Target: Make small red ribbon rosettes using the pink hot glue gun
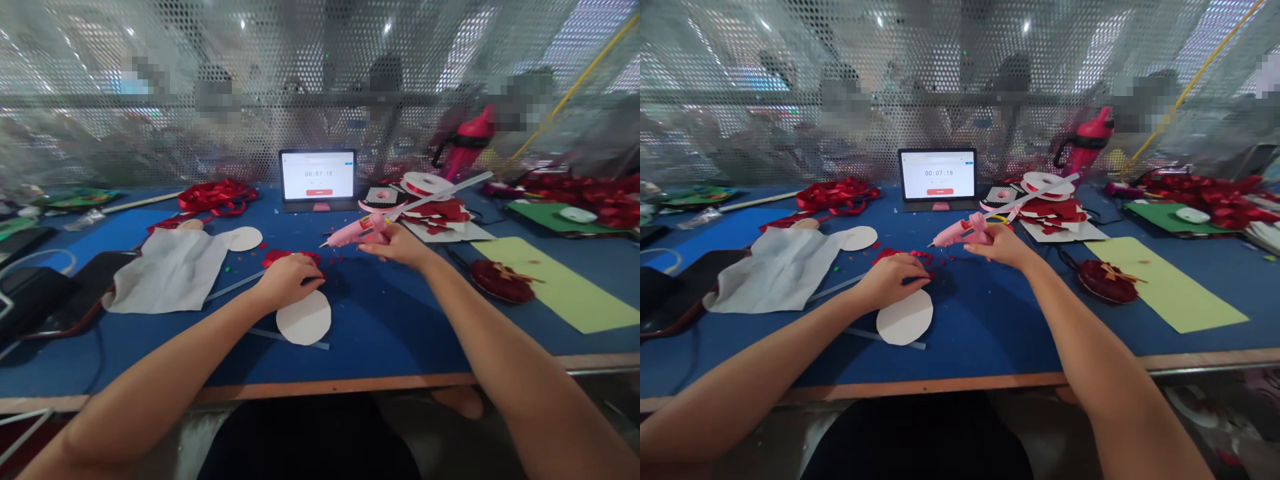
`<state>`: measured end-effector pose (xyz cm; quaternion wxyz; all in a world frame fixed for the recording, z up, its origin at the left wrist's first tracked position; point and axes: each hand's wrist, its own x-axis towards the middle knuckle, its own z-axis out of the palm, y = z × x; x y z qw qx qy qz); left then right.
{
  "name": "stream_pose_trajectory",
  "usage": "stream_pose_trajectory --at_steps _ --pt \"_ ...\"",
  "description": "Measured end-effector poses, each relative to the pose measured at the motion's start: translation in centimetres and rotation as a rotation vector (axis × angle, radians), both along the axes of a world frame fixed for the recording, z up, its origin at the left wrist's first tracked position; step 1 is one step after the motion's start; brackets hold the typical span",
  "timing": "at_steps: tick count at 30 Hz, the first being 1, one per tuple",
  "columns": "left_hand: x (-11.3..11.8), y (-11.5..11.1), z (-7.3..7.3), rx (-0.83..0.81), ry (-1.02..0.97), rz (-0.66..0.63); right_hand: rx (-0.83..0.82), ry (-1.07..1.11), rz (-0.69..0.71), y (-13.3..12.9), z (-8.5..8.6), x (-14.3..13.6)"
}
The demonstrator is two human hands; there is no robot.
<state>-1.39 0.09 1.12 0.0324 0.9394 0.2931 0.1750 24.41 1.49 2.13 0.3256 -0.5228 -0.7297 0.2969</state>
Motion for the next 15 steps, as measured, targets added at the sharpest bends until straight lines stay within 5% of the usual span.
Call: stream_pose_trajectory --at_steps 15 --pt "-0.62 0.44 0.31 -0.023 0.095 -0.025 0.144 -0.418 0.104 -0.50 0.40 0.53"
